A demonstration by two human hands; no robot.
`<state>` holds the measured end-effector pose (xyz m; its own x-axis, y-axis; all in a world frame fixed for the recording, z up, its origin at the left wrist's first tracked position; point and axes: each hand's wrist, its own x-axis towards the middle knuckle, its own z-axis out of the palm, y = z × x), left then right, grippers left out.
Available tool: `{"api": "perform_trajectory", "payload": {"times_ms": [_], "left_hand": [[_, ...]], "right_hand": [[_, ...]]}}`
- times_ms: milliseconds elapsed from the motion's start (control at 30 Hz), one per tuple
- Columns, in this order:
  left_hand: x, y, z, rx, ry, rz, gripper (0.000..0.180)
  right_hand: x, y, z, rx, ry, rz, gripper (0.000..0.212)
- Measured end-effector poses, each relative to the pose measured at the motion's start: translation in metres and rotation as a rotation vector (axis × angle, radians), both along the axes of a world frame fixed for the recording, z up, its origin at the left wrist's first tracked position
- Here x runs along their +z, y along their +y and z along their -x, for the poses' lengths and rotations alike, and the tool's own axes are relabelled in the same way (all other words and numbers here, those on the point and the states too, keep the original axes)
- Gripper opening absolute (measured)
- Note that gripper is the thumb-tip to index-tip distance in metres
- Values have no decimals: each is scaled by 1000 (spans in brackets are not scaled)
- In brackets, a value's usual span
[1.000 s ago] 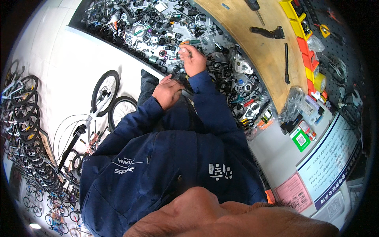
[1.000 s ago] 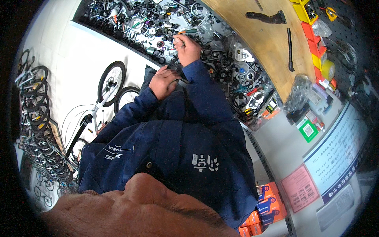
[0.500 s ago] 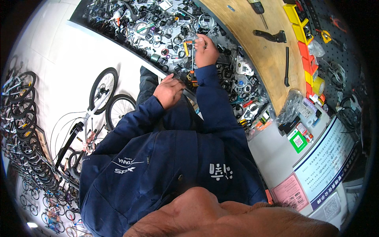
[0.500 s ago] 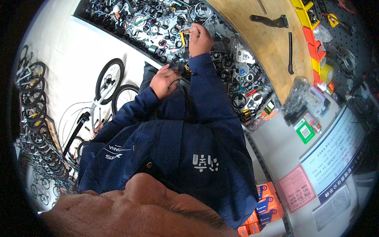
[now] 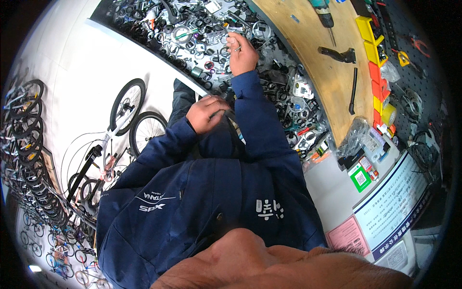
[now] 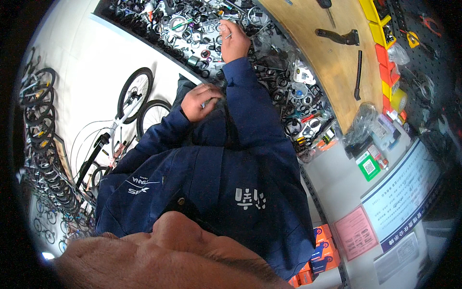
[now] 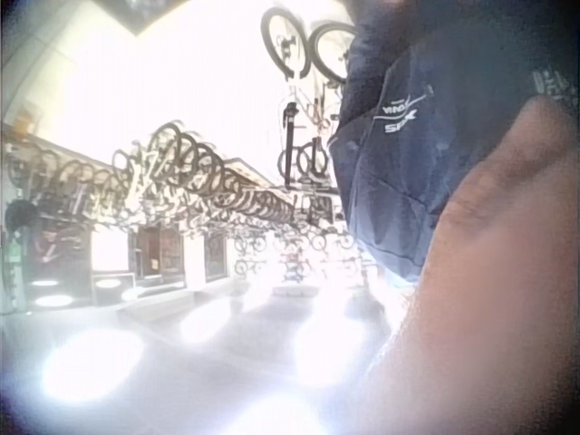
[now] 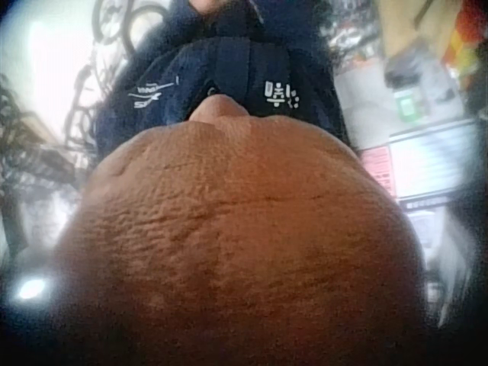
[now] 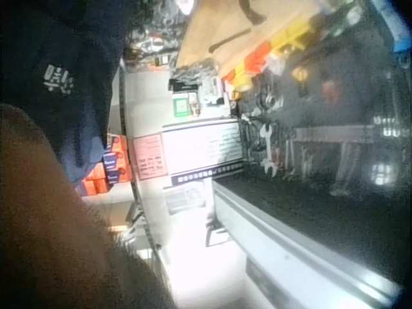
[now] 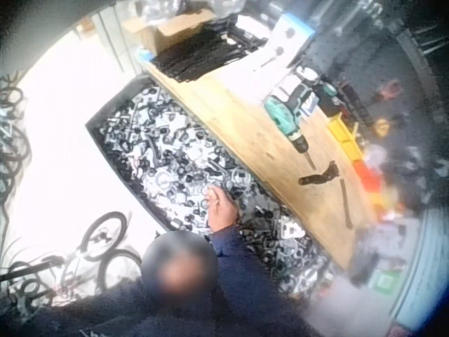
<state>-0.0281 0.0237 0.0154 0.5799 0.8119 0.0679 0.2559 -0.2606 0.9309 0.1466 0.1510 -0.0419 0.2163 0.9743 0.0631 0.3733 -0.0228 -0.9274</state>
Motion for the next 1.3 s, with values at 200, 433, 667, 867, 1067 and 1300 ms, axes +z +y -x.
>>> {"api": "perform_trajectory", "payload": {"times_ms": [200,433,667,867,1067,1300], "left_hand": [[9,28,39,215,-3,-13,22],[10,73,90,415,131,-49,15],[-14,127,135,693,-54,104,8],[-30,183,172,813,-114,135,36],[-31,214,201,963,-245,185,44],[-31,239,227,1028,-288,240,49]], "right_hand": [[7,-23,-3,122,-130,115,15],[21,-18,-10,-72,-37,109,21],[-1,32,27,-23,200,210,30],[5,24,30,145,140,336,28],[20,21,13,-10,35,276,28],[12,64,44,-36,189,289,29]]}}
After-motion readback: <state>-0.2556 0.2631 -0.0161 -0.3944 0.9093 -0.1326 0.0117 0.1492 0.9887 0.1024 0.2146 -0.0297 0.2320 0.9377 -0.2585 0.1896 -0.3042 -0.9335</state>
